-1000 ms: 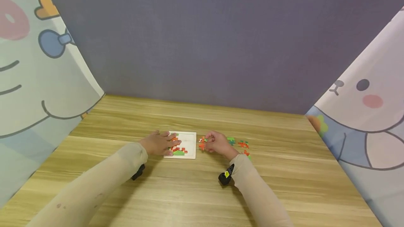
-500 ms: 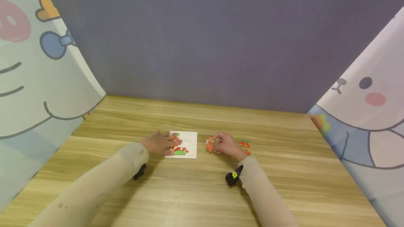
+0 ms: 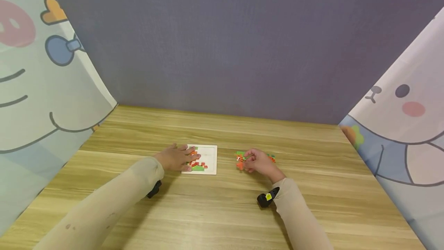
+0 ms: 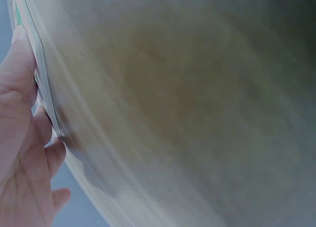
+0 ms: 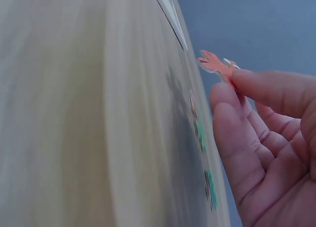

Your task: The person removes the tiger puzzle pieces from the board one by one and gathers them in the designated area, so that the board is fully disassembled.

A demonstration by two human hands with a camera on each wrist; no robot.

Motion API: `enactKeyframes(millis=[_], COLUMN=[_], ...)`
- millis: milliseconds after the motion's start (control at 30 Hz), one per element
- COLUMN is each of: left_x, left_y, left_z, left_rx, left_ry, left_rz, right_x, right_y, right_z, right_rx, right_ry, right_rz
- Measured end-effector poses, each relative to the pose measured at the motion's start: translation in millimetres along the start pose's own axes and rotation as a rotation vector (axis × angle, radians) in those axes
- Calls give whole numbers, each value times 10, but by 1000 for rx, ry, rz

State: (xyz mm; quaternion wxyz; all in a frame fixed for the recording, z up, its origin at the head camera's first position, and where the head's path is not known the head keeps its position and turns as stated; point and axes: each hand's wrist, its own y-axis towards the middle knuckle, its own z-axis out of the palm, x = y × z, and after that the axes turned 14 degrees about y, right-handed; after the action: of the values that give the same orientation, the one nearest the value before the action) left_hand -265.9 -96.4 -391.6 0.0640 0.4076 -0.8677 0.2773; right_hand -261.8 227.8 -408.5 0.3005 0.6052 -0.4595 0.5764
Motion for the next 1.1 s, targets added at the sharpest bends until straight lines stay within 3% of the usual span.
enactKeyframes(millis=[633,1100], left_x=[29,59], left_y=[14,10], left_z=[26,16], left_rx=[4,9], left_ry=[-52,-47], left_rz=[24,30], right_x=[-88,8], right_y=[-182,-284], right_z=[-220,-278], right_rx=[-3,-86], right_ry=[34,89], right_rz=[-18,133])
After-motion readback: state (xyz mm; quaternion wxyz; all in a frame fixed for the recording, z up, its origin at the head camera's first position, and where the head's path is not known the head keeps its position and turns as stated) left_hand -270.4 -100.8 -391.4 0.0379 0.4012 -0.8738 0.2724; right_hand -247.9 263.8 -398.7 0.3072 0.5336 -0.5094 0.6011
